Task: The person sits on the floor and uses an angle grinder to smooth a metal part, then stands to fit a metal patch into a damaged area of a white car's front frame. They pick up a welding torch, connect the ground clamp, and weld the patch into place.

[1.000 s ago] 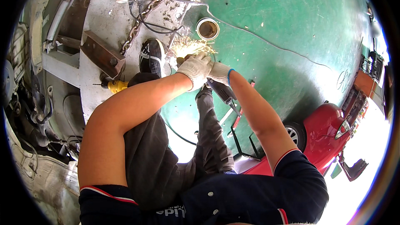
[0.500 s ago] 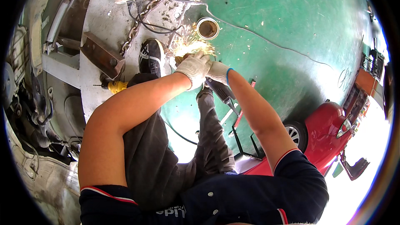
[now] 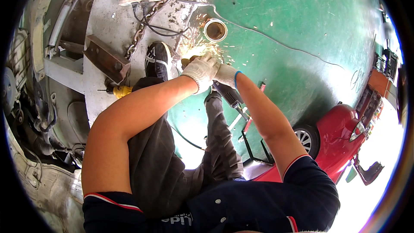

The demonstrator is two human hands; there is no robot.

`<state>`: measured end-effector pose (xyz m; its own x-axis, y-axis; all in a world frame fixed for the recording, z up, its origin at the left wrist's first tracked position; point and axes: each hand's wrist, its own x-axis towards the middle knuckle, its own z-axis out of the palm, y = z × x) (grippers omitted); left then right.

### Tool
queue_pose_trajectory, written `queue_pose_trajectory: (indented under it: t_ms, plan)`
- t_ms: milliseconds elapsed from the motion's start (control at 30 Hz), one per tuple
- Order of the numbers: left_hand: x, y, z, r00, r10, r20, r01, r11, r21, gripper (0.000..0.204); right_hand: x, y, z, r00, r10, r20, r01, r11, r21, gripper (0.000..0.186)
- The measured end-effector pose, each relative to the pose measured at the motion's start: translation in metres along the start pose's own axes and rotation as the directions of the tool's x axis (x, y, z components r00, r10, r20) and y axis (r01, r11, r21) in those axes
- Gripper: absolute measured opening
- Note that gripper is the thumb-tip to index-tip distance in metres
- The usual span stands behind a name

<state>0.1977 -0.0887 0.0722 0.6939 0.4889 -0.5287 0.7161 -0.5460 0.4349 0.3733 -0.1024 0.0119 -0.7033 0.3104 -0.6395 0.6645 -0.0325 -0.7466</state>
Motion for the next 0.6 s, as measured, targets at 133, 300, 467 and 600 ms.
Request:
queue_pose_trajectory:
  t_ms: [133,300,467,600]
  plan:
    - [0.000,0.000,-0.009,1.000,0.003,0.026,-0.002,0.999,-0.032,0.063,0.005,0.016,0.007,0.987,-0.158,-0.021,0.151,0.970,-0.191,0.030]
    - [-0.001,0.005,-0.005,1.000,0.018,0.009,-0.017,0.999,-0.045,0.064,0.003,0.031,0.017,0.979,-0.197,-0.059,0.176,0.951,-0.255,0.034]
    - [-0.004,0.010,0.004,0.998,0.059,-0.031,-0.060,0.998,-0.024,0.064,-0.017,0.007,0.014,0.995,-0.099,0.015,0.094,0.881,-0.464,0.035]
    - [-0.005,0.015,0.005,0.995,0.098,0.032,-0.098,0.995,-0.002,0.063,-0.023,0.013,0.027,0.999,-0.045,-0.021,0.036,0.948,-0.316,0.034]
